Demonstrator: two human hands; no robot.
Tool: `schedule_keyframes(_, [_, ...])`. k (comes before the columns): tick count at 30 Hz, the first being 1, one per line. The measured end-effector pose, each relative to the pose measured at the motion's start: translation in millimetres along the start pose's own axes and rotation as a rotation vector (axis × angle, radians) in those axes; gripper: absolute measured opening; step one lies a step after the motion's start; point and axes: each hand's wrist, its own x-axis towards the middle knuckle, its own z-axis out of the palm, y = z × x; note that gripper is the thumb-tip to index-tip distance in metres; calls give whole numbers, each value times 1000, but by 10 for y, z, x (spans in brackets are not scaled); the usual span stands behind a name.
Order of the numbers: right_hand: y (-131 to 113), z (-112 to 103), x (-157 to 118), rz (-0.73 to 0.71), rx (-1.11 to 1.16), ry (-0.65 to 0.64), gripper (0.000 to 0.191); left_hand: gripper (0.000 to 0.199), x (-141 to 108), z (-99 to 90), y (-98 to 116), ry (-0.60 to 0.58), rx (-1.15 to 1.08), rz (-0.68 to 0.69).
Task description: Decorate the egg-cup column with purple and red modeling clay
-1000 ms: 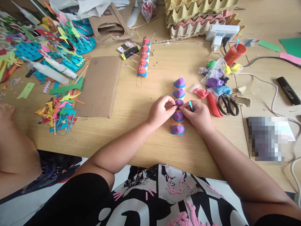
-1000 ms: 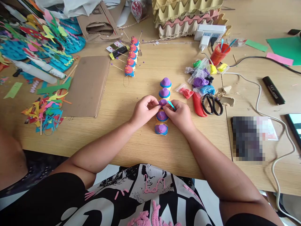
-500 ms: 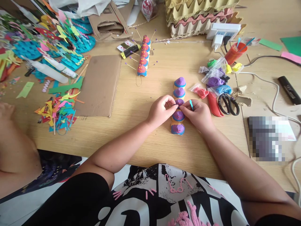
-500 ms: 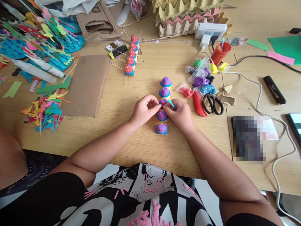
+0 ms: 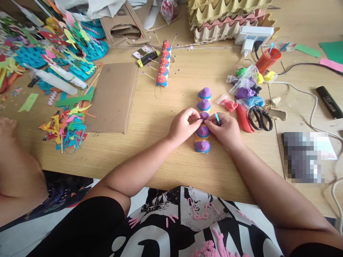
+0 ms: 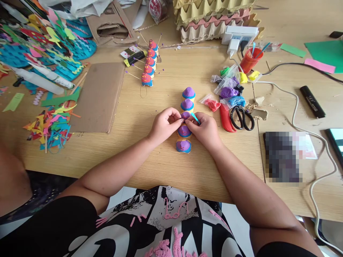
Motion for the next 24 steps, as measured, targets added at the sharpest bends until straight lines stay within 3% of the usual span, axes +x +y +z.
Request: schedule_keyframes(24, [11,-46,7,3,-39,-43,18,10,-14,-16,-37,-25,-52,-10])
